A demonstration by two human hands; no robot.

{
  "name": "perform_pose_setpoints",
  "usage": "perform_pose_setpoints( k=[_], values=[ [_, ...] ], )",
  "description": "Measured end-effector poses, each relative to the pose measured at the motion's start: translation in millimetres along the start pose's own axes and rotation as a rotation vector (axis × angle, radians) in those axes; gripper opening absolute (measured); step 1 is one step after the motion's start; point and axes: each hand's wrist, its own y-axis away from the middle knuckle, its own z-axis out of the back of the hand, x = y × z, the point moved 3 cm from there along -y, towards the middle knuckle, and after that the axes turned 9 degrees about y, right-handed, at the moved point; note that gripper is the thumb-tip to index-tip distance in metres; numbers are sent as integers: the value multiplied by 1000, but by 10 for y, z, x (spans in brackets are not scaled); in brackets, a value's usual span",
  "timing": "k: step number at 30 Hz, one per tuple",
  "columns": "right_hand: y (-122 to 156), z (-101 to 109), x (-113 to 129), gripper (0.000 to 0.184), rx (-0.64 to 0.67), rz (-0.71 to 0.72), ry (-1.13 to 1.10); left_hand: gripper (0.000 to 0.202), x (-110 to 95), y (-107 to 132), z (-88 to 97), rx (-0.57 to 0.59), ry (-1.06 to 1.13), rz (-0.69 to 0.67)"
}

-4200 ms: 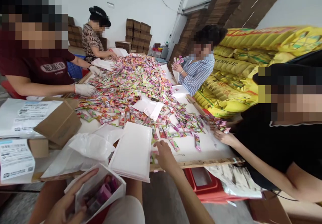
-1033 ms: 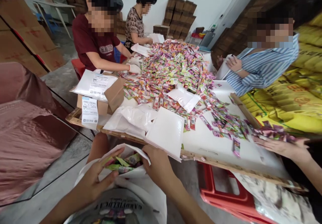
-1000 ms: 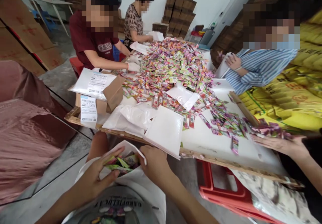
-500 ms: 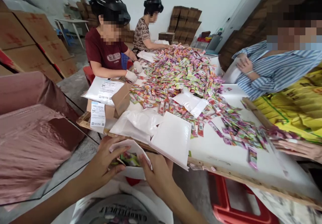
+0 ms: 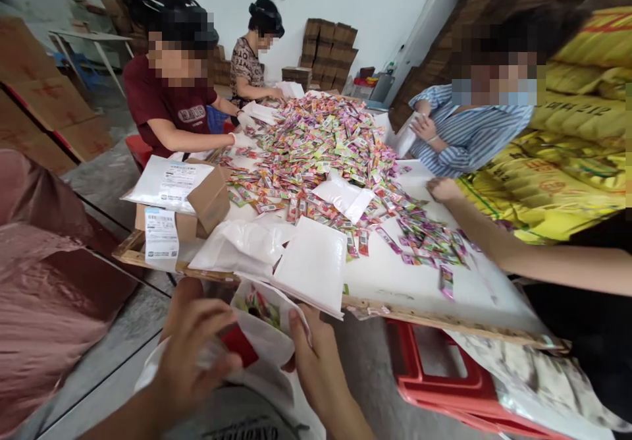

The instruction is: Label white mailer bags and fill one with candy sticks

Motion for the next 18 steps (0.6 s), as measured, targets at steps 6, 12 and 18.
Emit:
perform_pose_setpoints(
  k=[6,12,18],
  values=[
    [242,-412,198,41,2,184,-45,43,4,128,-280,85,229,155],
    [359,109,498,24,-186,545,118,40,20,-42,418,-66,259,-66],
    [124,406,372,33,-147,495,190,32,91,94,295,252,621,-8]
  ],
)
